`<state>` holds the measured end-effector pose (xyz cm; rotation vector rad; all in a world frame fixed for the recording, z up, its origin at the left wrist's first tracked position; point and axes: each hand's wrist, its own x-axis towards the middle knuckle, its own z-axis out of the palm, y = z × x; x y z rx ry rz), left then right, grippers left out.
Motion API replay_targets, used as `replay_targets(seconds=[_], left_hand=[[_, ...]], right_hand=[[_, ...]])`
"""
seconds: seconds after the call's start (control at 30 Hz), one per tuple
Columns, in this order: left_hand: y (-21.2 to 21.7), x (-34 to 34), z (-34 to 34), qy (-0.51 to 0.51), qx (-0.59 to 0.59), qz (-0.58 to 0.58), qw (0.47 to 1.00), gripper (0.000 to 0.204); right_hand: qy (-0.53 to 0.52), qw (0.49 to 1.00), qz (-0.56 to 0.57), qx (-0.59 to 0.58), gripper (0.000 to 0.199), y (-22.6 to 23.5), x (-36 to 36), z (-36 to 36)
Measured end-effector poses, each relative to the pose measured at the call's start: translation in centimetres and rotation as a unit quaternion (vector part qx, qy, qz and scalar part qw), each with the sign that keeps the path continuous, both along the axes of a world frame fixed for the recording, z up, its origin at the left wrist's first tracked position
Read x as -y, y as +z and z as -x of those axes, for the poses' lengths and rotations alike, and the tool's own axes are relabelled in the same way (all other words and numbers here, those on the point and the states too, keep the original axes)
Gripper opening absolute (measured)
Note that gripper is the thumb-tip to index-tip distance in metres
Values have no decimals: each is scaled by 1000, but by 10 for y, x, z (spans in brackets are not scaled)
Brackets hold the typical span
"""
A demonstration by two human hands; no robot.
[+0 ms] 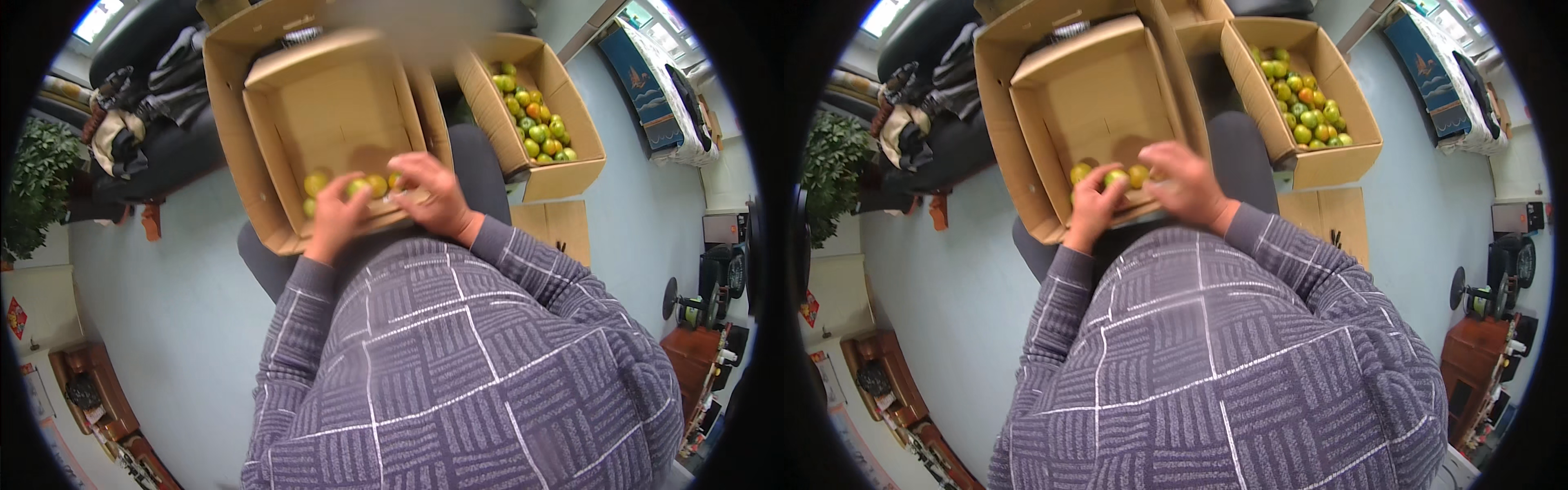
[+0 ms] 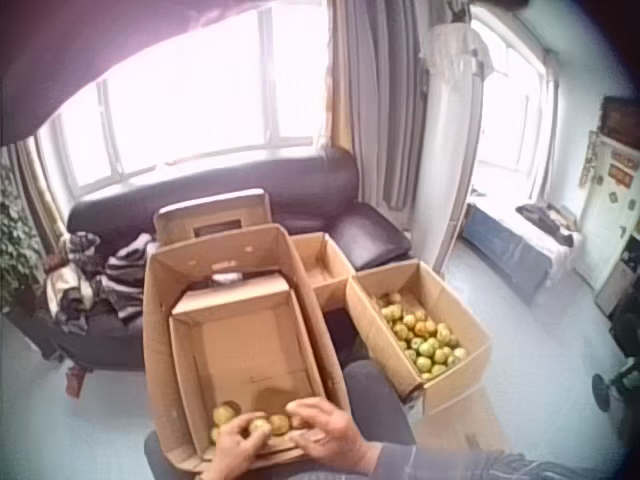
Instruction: The person sits on the floor and transfers small green citrus fruits from a large cardboard box into a smaller box. They pick up fruits one by one or in small groups, place them into the smaller box, and occasionally adjust the arrangement.
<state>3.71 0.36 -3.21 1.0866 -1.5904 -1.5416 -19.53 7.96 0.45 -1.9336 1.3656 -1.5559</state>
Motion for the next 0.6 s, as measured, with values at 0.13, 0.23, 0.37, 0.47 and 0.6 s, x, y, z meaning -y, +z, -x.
replay_targets(seconds=[0.13,0.23,0.37,0.47,0.6], left_hand=[[5,5,-6,162,-60,-116,978,31],[5,5,-3,186,-35,-116,975,30],[-5,8,-6,231,-107,-107,961,29],[-10,14,-11,272,-127,-131,945,28],[0,28,10,138,149,88,975,43]], right_hand=[[-164,982,-12,93,29,-7,3,31],[-179,982,13,56,25,-13,1,40],[-174,984,45,5,22,-16,3,40],[-175,983,43,-13,21,-14,3,39],[-177,982,60,-24,21,-12,4,41]])
